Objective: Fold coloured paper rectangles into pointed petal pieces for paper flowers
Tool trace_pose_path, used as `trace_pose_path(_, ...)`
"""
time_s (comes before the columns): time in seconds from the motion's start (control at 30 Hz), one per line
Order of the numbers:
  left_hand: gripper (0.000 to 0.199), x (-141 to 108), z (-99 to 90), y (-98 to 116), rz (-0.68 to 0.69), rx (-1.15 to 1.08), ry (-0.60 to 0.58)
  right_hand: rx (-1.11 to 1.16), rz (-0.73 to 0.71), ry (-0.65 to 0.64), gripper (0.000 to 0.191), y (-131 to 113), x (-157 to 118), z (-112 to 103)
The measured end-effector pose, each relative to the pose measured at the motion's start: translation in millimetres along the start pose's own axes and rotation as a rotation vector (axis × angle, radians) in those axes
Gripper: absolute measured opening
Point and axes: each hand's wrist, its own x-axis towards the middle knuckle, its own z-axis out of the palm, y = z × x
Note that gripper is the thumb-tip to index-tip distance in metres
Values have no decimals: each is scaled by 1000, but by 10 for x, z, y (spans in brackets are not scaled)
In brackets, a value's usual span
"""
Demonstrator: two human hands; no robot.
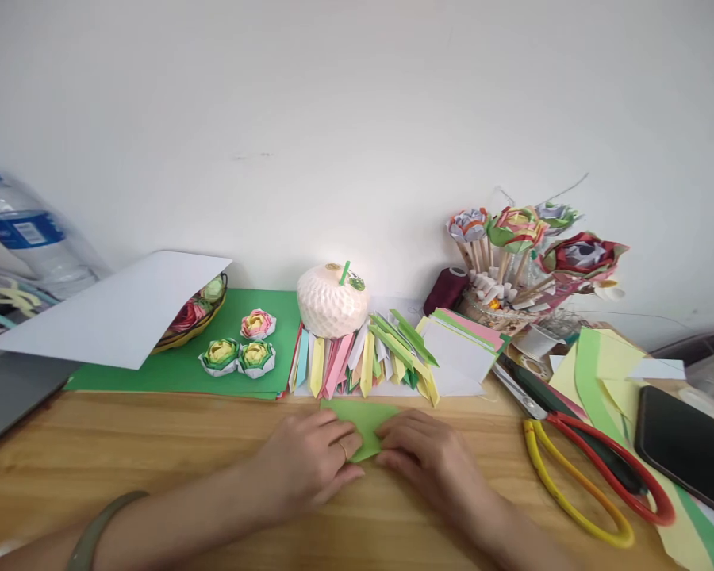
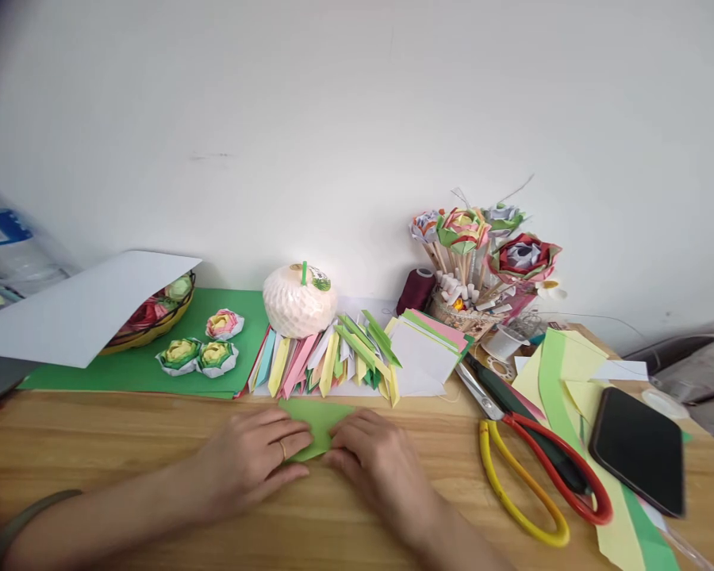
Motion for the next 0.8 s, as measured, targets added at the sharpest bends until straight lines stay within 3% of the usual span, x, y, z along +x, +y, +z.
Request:
trace_pose_path(0.17, 33, -34, -7, -55, -126, 24, -39, 188, 211, -88, 15, 10, 62, -107)
trace_pose_path(0.3, 53, -55, -20, -66, -197, -46, -90, 189, 244, -85, 20, 2, 97, -128)
trace_pose_path(0.37, 64, -47, -42, -55, -196, -87, -56, 169, 246, -63, 24, 7, 98, -105)
trace_pose_path(0.47, 35, -16, -68, -36, -92, -50, 135, 128, 221, -20, 24, 7, 63, -68)
trace_pose_path(0.53, 14, -3, -65, -29, -22, 40, 289, 76, 125, 7, 21, -7, 20, -70)
trace_pose_path(0.6, 12, -18, -43, -26, 4, 101, 371, -41, -94, 32, 16, -27, -30, -102)
trace_pose_path(0.7, 12, -99, 9, -18, 41, 61, 297, -232, -390, 32, 19, -41, -106, -176)
trace_pose_path(0.8, 20, -188, 46, 9, 73, -6, 150, -270, -382, -29, 24, -24, -179, -211)
